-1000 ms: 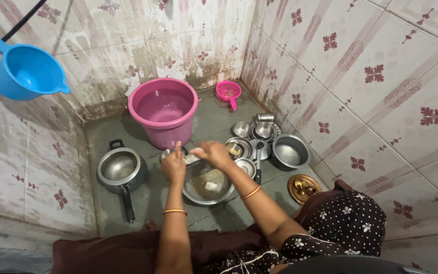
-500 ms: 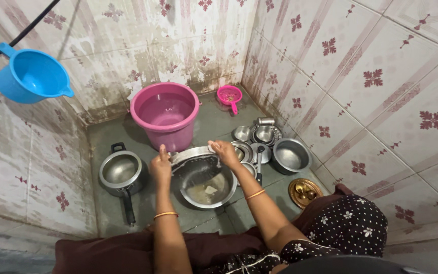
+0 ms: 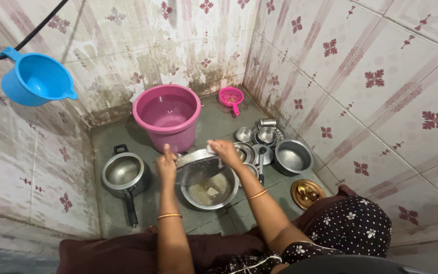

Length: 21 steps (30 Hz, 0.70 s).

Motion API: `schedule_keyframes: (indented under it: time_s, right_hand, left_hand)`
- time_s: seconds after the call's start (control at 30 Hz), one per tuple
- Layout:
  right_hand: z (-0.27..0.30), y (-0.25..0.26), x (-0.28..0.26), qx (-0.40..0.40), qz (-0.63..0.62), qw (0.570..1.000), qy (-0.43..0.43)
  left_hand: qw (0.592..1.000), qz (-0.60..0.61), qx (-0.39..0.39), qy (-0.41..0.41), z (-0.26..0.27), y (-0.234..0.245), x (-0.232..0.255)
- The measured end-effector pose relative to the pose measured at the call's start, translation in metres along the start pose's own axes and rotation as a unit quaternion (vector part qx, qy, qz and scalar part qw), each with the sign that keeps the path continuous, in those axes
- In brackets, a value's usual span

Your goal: The person washes metal dishes and containers by hand, using a scrubber and water from a bucket while sitting on the floor.

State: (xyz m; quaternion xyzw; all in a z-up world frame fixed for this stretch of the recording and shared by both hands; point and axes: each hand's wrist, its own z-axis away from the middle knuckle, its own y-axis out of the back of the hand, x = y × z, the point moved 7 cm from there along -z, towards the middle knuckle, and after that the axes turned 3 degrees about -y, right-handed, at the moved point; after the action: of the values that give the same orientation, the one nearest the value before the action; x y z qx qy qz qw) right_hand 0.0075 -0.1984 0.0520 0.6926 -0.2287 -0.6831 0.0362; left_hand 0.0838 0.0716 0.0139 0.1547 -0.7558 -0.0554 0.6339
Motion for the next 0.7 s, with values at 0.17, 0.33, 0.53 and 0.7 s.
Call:
schedule_keyframes:
  time_s: [0.17, 0.33, 0.53, 0.7]
  right_hand:
    - [-0.029, 0.032, 0.026, 0.114, 0.124, 0.938, 0.303]
    - [-0.042, 0.027, 0.08, 0.026, -0.431, 0.901, 0.028]
    - [-0.03, -0.005, 0.076, 0.03, -0.604, 0.794, -0.061]
    - [-0.012, -0.027, 0.067, -0.004, -0.651, 0.757, -0.057]
  left_hand:
    - [0.972, 0.233, 0.042, 0.008, -0.019, 0.011, -0.042]
    - [0.875, 0.448, 0.122, 0.137, -0.019, 0.015, -0.078]
    - [0.652, 0.746, -0.018, 0.13, 0.02, -0.038, -0.03]
    - [0.6, 0.781, -0.022, 0.173, 0.039, -0.076, -0.035]
